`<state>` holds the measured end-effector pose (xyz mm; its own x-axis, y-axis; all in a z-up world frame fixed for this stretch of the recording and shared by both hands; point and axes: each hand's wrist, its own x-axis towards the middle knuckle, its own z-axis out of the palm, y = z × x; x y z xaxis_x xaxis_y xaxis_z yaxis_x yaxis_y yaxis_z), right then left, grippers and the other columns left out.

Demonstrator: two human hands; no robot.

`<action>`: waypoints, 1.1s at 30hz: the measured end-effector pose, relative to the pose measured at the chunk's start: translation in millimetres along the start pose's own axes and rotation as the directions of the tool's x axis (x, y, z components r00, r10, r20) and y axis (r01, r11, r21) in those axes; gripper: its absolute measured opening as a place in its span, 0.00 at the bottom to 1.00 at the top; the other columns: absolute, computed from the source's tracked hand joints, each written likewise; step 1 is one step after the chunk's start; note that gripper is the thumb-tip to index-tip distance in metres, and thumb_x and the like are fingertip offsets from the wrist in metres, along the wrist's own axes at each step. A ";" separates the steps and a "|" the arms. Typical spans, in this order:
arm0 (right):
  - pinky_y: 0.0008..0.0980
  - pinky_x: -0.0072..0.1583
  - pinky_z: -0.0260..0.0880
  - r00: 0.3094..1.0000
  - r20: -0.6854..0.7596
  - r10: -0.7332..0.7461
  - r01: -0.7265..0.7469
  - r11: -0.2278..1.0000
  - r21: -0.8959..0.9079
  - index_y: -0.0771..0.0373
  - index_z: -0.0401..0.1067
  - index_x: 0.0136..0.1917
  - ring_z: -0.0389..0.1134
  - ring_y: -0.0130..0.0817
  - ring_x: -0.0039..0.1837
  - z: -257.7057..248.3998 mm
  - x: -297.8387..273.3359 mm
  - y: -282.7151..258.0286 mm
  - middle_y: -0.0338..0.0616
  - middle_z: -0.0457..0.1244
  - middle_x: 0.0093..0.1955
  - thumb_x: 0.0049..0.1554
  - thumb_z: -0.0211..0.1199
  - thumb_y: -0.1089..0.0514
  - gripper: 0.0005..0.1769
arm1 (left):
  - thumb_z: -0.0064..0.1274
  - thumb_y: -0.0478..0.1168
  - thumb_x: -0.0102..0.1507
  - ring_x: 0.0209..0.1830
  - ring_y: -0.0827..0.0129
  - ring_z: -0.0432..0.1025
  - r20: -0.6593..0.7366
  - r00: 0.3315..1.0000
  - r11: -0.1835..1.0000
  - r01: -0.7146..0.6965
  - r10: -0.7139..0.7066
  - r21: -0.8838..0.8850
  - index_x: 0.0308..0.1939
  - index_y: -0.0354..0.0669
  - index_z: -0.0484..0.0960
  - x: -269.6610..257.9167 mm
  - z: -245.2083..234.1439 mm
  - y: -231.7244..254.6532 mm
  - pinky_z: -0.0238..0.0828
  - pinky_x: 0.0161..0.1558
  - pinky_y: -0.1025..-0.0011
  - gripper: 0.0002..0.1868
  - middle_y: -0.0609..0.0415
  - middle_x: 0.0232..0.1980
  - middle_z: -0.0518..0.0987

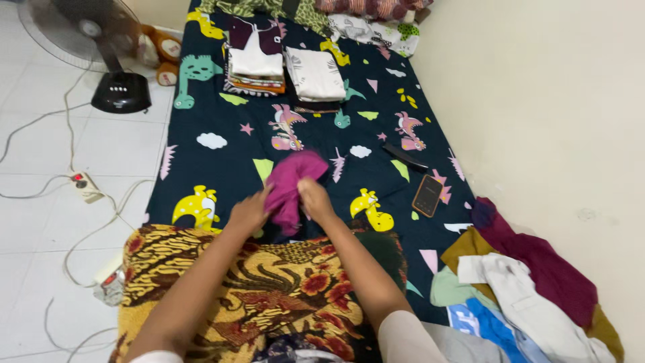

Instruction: The person folds white and pink shirts by hand and places them in a stack on the bed.

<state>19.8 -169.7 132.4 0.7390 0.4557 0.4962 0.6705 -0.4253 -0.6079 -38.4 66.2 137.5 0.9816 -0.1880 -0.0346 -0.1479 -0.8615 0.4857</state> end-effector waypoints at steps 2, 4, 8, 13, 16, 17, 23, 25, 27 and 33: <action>0.50 0.50 0.67 0.936 0.298 0.187 -0.148 0.978 -0.149 0.63 0.70 0.45 0.68 0.57 0.49 30.4 -29.1 42.2 0.58 0.66 0.44 0.63 0.53 0.55 0.11 | 0.45 0.54 0.70 0.63 0.42 0.66 0.244 0.938 0.960 0.269 -0.245 -0.070 0.80 0.66 0.41 -0.7 21.2 -38.2 0.62 0.61 0.49 0.40 0.43 0.70 0.65; 0.51 0.49 0.66 0.894 0.375 0.245 -0.186 0.965 -0.187 0.62 0.70 0.44 0.68 0.59 0.49 56.3 -48.3 64.2 0.59 0.66 0.43 0.62 0.53 0.55 0.11 | 0.46 0.53 0.69 0.63 0.45 0.69 0.248 0.957 0.984 0.170 -0.150 -0.057 0.78 0.64 0.48 9.0 42.3 -51.7 0.66 0.61 0.52 0.36 0.44 0.68 0.69; 0.51 0.48 0.66 0.884 0.348 0.313 -0.261 0.947 -0.190 0.64 0.66 0.44 0.66 0.61 0.46 91.4 -52.9 69.2 0.59 0.63 0.41 0.61 0.55 0.58 0.07 | 0.49 0.49 0.67 0.61 0.48 0.72 0.165 0.985 0.985 0.071 -0.045 -0.154 0.75 0.68 0.63 29.6 52.9 -50.2 0.71 0.59 0.56 0.31 0.46 0.63 0.74; 0.49 0.49 0.66 0.961 0.264 0.088 -0.058 0.991 -0.118 0.66 0.65 0.47 0.65 0.60 0.49 93.7 -40.3 54.3 0.59 0.61 0.45 0.55 0.56 0.66 0.05 | 0.56 0.46 0.63 0.59 0.49 0.73 -0.270 0.961 0.925 -0.151 0.055 -0.348 0.56 0.53 0.81 57.7 64.5 -68.5 0.71 0.56 0.57 0.17 0.49 0.57 0.79; 0.47 0.47 0.65 0.857 0.367 0.361 -0.321 0.932 -0.167 0.67 0.63 0.49 0.66 0.53 0.45 98.2 -27.3 54.5 0.57 0.60 0.43 0.53 0.65 0.62 0.14 | 0.59 0.45 0.61 0.54 0.47 0.74 -0.395 0.918 0.869 -0.211 0.019 -0.447 0.50 0.45 0.84 74.9 66.8 -80.8 0.72 0.53 0.57 0.16 0.46 0.53 0.80; 0.45 0.49 0.67 0.921 0.316 0.226 -0.218 0.974 -0.061 0.66 0.66 0.50 0.66 0.53 0.47 101.6 -24.0 54.8 0.56 0.62 0.45 0.56 0.61 0.63 0.09 | 0.60 0.46 0.60 0.52 0.47 0.75 -0.387 0.920 0.859 -0.148 -0.063 -0.490 0.48 0.45 0.85 73.5 65.6 -82.3 0.72 0.51 0.58 0.15 0.45 0.51 0.81; 0.38 0.54 0.69 0.958 0.146 0.248 -0.259 0.964 0.061 0.64 0.70 0.56 0.70 0.45 0.51 99.4 -16.6 59.8 0.53 0.67 0.48 0.62 0.55 0.65 0.10 | 0.63 0.49 0.58 0.50 0.52 0.78 -0.219 0.972 0.871 -0.033 -0.086 -0.490 0.49 0.50 0.87 73.9 44.5 -67.1 0.74 0.51 0.60 0.17 0.49 0.50 0.84; 0.35 0.56 0.70 0.962 0.090 0.257 -0.270 0.940 0.208 0.62 0.71 0.62 0.72 0.41 0.52 95.1 -16.5 61.7 0.51 0.70 0.50 0.61 0.51 0.66 0.16 | 0.64 0.50 0.58 0.49 0.53 0.78 -0.144 0.988 0.872 -0.016 -0.063 -0.490 0.48 0.53 0.87 67.9 37.9 -64.4 0.75 0.49 0.61 0.16 0.50 0.48 0.84; 0.34 0.56 0.70 0.963 -0.013 0.268 -0.258 0.940 0.223 0.62 0.71 0.61 0.70 0.38 0.54 94.1 -14.2 63.2 0.51 0.70 0.51 0.63 0.51 0.67 0.15 | 0.64 0.51 0.59 0.48 0.53 0.79 -0.070 0.997 0.874 0.001 -0.040 -0.486 0.47 0.55 0.88 64.4 34.6 -60.8 0.75 0.48 0.61 0.15 0.50 0.46 0.85; 0.38 0.47 0.68 0.801 -0.014 0.598 -0.593 0.797 0.119 0.60 0.74 0.57 0.69 0.46 0.44 87.2 -20.6 69.6 0.56 0.67 0.41 0.61 0.53 0.65 0.14 | 0.61 0.41 0.50 0.67 0.51 0.66 -0.022 0.966 0.910 -0.252 0.259 -0.329 0.63 0.64 0.80 52.6 43.5 -66.2 0.66 0.66 0.62 0.35 0.50 0.63 0.74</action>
<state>45.5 -140.5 25.8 0.9941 0.0998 0.0425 0.0882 -0.5156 -0.8523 17.7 92.8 65.5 0.9121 -0.3943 0.1119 -0.3421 -0.5819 0.7378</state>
